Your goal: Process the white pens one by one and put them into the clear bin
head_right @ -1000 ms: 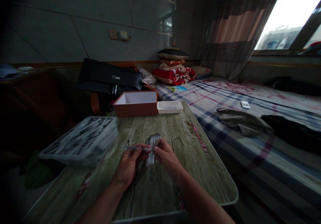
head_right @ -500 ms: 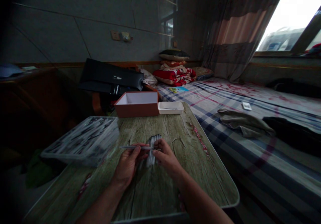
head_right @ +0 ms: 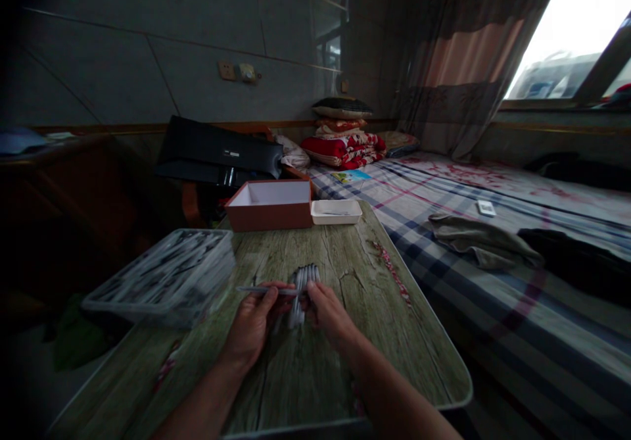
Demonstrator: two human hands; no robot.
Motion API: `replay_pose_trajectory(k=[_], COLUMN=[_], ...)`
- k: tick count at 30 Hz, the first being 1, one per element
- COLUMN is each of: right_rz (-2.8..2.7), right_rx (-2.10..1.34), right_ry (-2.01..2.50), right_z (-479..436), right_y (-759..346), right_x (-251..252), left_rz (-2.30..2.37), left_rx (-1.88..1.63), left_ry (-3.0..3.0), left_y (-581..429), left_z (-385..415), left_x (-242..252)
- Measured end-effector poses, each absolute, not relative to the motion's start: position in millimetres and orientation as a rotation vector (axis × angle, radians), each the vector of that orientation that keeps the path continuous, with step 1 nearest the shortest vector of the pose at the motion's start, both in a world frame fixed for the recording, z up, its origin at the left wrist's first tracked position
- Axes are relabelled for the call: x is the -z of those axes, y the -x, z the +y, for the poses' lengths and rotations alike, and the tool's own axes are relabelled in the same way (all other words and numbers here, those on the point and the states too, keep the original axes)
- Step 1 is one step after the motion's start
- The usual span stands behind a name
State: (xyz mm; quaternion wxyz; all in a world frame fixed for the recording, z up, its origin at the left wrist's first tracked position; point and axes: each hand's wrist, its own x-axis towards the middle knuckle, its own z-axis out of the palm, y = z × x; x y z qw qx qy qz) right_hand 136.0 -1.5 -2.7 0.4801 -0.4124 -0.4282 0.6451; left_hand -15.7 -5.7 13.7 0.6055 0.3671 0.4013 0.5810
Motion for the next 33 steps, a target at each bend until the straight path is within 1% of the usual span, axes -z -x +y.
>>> replay_pose_trajectory(k=[3, 8, 13, 15, 19, 25, 29, 33], right_rz=[-1.107, -1.05, -1.11, -1.123, -1.06, -1.05, -1.003, -0.868], right_rx=[-1.55, -1.602, -1.522, -1.52, -1.598, -1.634, -1.655, -1.816], right_ry=[1.068, 0.88, 1.052, 1.055, 0.934, 1.027, 0.947, 0.839], right_z=[-1.2, -6.3, -6.3, -5.8, -6.4, -4.7, -6.1, -7.7], right_y=[-135.4, -133.5, -131.6, -131.4, -131.5, -132.1, -131.8, -132.0], right_x=[3.4, -1.5, 2.0, 2.2, 0.4, 3.4, -1.3, -6.2], left_rz=[0.943, 0.939, 0.937, 0.938, 0.94, 0.957, 0.951, 0.946], left_rx=[-1.344, -1.337, -1.337, -1.338, -1.345, -1.332, -1.358, -1.334], left_ry=[-0.868, -0.851, -0.884, -0.88, -0.874, -0.923, -0.888, -0.92], left_y=[15.7, 17.4, 17.5, 17.5, 18.0, 17.9, 19.3, 19.6], left_z=[-5.8, -3.0, -2.7, -2.7, -2.2, -3.2, -1.4, -1.1], left_x=[-15.1, -12.9, -11.4, -12.2, -12.5, -12.6, -12.9, -12.5])
